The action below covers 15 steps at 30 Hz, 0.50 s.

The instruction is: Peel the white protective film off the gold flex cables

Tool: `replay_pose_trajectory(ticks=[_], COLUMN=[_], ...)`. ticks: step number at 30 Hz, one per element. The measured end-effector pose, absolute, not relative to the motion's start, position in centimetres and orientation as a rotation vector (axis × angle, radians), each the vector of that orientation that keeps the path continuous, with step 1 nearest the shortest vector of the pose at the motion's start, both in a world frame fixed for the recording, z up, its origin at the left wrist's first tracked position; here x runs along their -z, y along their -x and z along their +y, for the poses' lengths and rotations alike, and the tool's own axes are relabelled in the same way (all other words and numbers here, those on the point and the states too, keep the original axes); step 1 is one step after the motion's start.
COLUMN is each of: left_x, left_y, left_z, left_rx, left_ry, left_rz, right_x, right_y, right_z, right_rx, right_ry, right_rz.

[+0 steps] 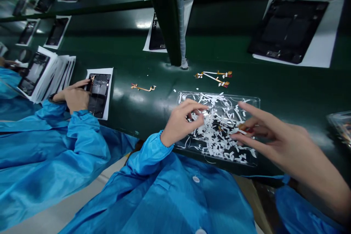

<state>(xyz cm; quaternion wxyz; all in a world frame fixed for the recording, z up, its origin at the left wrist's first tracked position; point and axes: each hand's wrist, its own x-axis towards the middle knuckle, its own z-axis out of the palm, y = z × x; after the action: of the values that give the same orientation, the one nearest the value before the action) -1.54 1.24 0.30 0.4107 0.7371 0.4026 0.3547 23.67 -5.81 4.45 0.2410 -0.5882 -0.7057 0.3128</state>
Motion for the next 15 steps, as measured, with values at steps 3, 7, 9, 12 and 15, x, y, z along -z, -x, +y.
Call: replay_pose_trajectory(ticks=[3,7,9,12,15], left_x=[-1.3,-1.4,-1.1,-0.7,-0.6], left_y=[-0.1,-1.4,-1.4,-1.3,-1.3], left_z=[0.5,0.1,0.1,0.2,0.0], left_rx=[-0.894,-0.942,-0.978,-0.986,-0.969], left_ry=[-1.883,-1.882,-1.814,-1.737,-1.777], left_rz=[0.765,0.754,0.852,0.943,0.957], right_x=[-4.3,-4.2,-4.3,-4.2,-3.9], right_y=[-22.7,-21.9,-21.8,-21.9,-21.9], right_z=[-4.6,-3.8,-3.9,-4.4,-4.8], right_rx=[-0.806,-0.760,-0.718,-0.663,-0.633], right_ry=[1.502,1.436,1.437,1.454,1.476], right_rz=[-2.091,-2.123,-2.062,-2.005,-1.994])
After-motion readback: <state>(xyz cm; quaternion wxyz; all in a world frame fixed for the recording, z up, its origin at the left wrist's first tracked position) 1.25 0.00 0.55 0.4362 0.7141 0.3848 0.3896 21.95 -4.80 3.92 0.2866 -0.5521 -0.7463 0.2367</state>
